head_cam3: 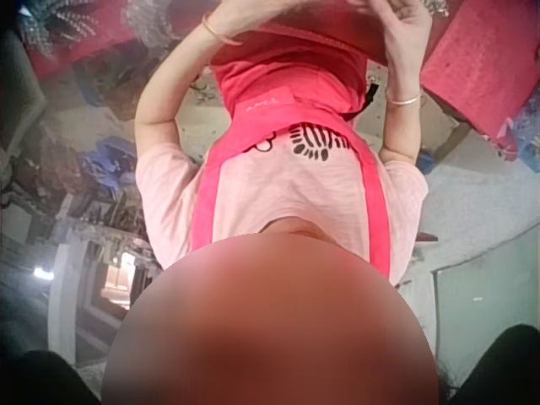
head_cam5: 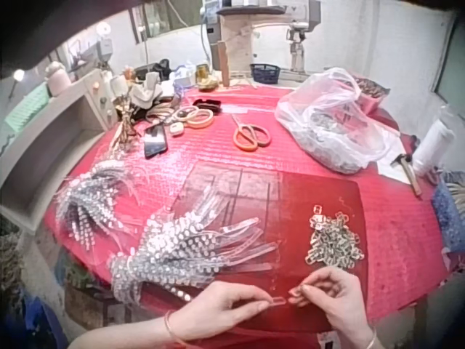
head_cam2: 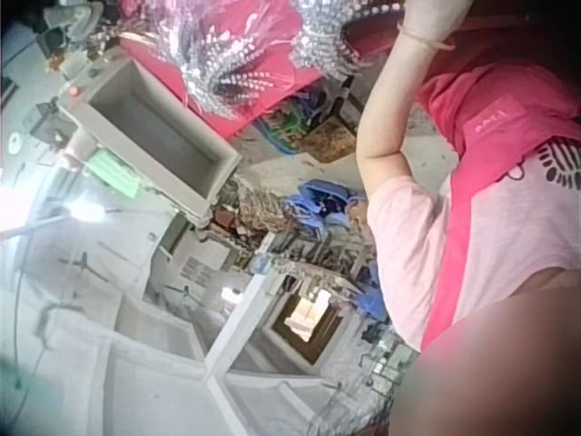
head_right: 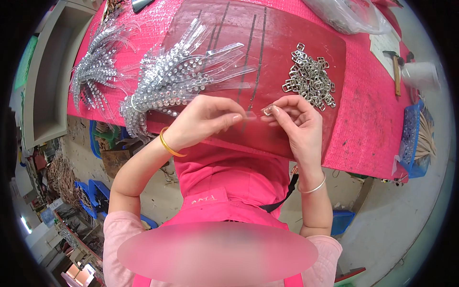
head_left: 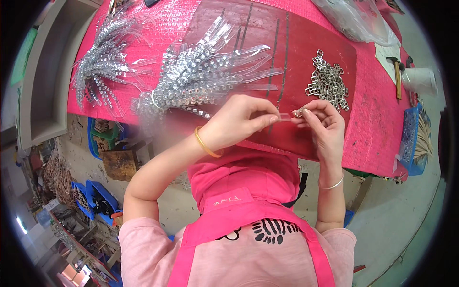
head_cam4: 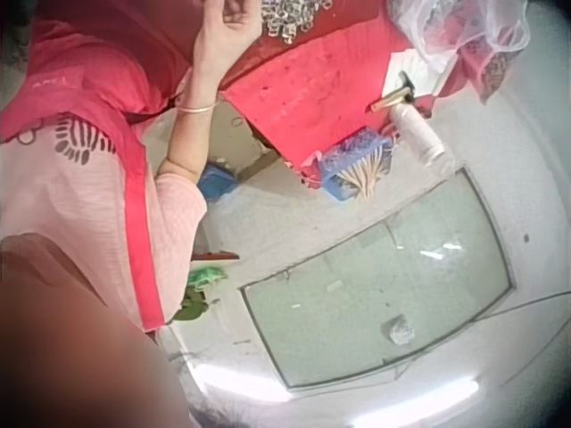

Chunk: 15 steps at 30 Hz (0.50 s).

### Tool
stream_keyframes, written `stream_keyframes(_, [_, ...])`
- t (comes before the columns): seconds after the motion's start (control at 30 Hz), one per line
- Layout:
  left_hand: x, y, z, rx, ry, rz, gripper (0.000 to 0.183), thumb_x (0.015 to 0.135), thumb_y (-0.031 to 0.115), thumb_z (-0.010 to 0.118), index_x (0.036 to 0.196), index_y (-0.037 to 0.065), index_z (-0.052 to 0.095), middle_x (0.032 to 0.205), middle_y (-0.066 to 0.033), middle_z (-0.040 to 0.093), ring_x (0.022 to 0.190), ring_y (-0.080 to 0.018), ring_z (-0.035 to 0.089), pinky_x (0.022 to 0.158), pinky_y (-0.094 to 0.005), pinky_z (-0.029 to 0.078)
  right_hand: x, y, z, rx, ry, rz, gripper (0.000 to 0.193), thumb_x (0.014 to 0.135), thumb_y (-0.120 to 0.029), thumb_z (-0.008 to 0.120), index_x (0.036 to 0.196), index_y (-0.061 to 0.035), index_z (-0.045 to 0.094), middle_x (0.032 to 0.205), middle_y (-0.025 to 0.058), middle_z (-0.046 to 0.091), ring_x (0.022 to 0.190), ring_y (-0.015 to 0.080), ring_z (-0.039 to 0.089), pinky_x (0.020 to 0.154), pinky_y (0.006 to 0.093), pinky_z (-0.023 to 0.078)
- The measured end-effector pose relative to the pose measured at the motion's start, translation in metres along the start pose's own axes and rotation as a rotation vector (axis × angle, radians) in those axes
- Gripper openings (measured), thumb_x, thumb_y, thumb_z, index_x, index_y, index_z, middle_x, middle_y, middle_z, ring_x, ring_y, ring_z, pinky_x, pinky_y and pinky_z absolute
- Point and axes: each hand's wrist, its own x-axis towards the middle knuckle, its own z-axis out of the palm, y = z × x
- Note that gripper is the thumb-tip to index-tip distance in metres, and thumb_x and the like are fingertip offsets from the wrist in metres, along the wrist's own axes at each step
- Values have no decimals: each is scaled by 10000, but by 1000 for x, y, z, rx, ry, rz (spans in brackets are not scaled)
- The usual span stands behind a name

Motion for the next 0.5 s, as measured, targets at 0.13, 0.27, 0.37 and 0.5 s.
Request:
stream_keyframes(0.13, [2, 20, 2, -177, 90, -214, 146, 802, 111, 566, 848, -23, 599, 660, -19, 562, 564, -47, 506, 469, -194, 397, -8, -2, 17, 299, 81, -18, 195, 810, -6, 526, 1001, 26, 543, 802, 84, 601, 746, 142, 590, 686, 256, 498])
stream_keyframes(0.27, [0, 21, 4, -350, 162, -189, 163, 804, 110, 566, 878, -32, 591, 669, -34, 575, 568, -79, 532, 469, -197, 426, -9, -1, 22, 443, 119, -87, 131, 796, 6, 543, 910, 40, 598, 802, 90, 608, 725, 119, 577, 677, 235, 491])
stream_keyframes(0.37, [-1, 21, 2, -379, 127, -215, 162, 801, 109, 567, 876, -33, 590, 678, -39, 578, 561, -86, 533, 472, -198, 432, -8, -3, 22, 479, 53, 2, 154, 797, -8, 550, 936, 43, 590, 797, 87, 608, 692, 111, 582, 637, 234, 507])
stream_keyframes(0.5, [-3, 13, 3, -329, 104, -175, 158, 772, 138, 602, 851, 1, 610, 682, -26, 583, 533, -47, 470, 477, -171, 374, -7, -4, 25, 425, 10, 79, 173, 802, -22, 547, 960, 43, 577, 782, 82, 606, 651, 108, 588, 592, 232, 523])
